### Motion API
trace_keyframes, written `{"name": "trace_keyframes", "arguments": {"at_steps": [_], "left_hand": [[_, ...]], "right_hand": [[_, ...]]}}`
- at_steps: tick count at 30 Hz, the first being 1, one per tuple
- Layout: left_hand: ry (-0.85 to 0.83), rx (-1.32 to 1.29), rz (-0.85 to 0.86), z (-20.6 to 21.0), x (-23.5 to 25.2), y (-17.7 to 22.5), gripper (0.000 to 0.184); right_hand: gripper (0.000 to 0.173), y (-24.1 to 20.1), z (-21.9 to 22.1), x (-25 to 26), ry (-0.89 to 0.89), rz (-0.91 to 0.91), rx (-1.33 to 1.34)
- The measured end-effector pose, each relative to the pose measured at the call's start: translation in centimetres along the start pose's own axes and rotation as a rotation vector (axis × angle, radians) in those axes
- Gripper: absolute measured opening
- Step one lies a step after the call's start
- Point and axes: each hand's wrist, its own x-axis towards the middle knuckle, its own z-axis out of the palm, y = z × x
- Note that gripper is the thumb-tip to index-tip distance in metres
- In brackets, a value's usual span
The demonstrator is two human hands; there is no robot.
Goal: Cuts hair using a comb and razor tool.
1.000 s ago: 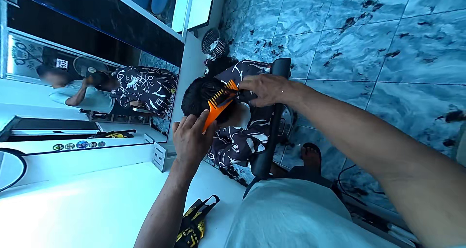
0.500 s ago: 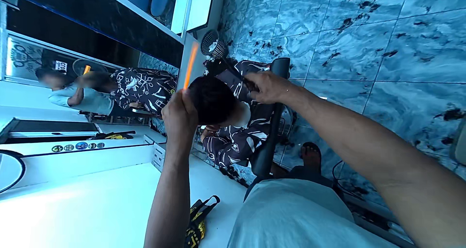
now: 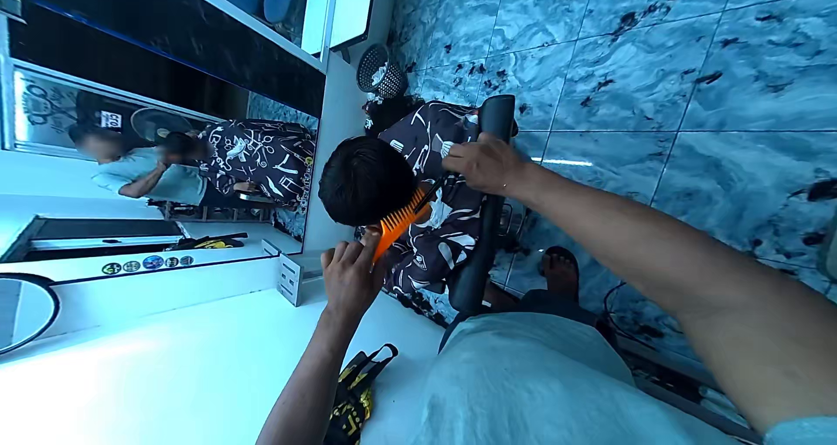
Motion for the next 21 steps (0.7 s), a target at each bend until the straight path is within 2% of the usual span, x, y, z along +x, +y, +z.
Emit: {"name": "trace_keyframes", "arguments": {"at_steps": [4,8,12,15,19,21], "left_hand": [[0.108,-0.007,-0.037,-1.4,2.5,-0.4,0.034],[0.136,-0.005,-0.034,-2.3,4.0,-0.2,0.036],[0.126,0.003,-0.025,-2.8,4.7,-0.3,0.036],[0.12,0.016,-0.023,-3.0,5.1,-0.3,0.036],[0.109,0.015,-0.027,-3.3,5.5,-0.4,0.036],[0.111,0.016,-0.024,-3.3,5.7,-0.5,0.037]], "right_hand": [[0.041,-1.1,-0.4,1.6,-0.054,-0.027,0.035],[0.033,-0.4,-1.2,2.5,-0.104,-0.079,0.121],[0.045,-0.2,-2.1,3.4,-0.152,-0.077,0.184],[0.029,0.2,-2.6,3.8,-0.115,-0.112,0.255],[0.038,0.2,-3.2,4.2,-0.177,-0.093,0.245],[0.029,0.1,-3.4,4.5,-0.154,-0.106,0.258]]}}
